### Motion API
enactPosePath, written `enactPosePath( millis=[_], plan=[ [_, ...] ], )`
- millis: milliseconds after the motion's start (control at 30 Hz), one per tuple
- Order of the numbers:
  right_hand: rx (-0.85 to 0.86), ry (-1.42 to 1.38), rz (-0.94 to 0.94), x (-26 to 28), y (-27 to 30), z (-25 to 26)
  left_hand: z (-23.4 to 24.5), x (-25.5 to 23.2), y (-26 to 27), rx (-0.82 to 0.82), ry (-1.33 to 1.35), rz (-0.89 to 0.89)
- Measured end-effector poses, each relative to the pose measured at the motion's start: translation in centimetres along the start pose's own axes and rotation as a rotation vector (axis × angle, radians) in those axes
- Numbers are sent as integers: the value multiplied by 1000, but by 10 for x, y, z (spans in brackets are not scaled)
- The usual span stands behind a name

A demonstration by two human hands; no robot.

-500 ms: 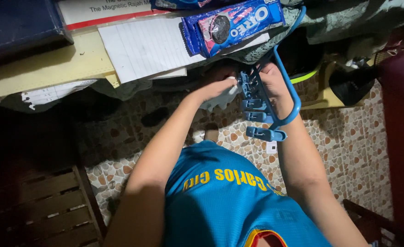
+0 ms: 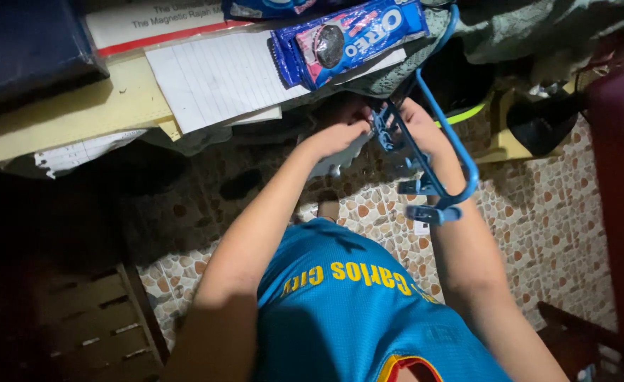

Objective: Hanging small laundry items like socks and cloths onto a circular drying rack with clips.

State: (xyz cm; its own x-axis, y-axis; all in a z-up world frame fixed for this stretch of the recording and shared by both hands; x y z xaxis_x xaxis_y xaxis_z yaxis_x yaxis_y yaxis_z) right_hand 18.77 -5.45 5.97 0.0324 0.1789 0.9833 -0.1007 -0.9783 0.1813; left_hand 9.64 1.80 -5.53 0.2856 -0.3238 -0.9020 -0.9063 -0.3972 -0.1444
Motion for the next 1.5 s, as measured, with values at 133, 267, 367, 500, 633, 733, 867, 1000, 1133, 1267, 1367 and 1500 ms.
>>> enactPosePath(
  millis=[133, 267, 367, 500, 633, 733, 867, 1000, 1133, 1267, 1367, 1500],
  plan=[
    [-77, 70, 3, -33, 28, 9, -18, -65, 29, -103, -231, 484],
    [-244, -48, -27, -31, 60, -12, -13, -38, 53, -137, -319, 447],
    [-373, -262, -75, -50, 84, -18, -1, 4, 69, -165, -229, 161],
    [-270, -904, -77, -161, 116, -4, 12, 48, 99, -264, 106, 200],
    [-459, -813, -117, -121, 154, -46, -2, 39, 118, -229, 207, 274],
    [-704, -579, -153, -127, 196, -39, 1, 34, 112, -199, 228, 244],
    [-739, -545, -273, -121, 237, -56, 33, -2, 83, -378, -323, 255],
    [-751, -493, -319, -133, 276, -65, -2, -40, 33, -326, -591, 138],
    [-697, -489, -321, -122, 294, -80, -60, -45, 24, -341, -922, 100],
    [-570, -511, -256, -102, 278, -89, -109, -68, 39, -227, -846, -168],
    [-494, -509, -220, -83, 259, -94, -115, -79, 58, -217, -566, -111],
    [-422, -538, -162, -68, 228, -91, -95, -111, 100, -571, -405, -184]
  ],
)
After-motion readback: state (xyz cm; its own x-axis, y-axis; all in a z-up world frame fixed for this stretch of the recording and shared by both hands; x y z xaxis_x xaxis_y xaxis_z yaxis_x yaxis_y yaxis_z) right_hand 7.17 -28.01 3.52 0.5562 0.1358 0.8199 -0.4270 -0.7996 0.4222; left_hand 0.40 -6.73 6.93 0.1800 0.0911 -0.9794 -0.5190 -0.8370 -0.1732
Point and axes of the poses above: each hand's wrist, its own y-axis away from the middle knuckle, its own z-axis out of the back of the hand, x = y × z, the point moved 9 cm from there along -y, towards the middle knuckle, and after that the axes turned 7 degrees about y, right-handed, at the moved point
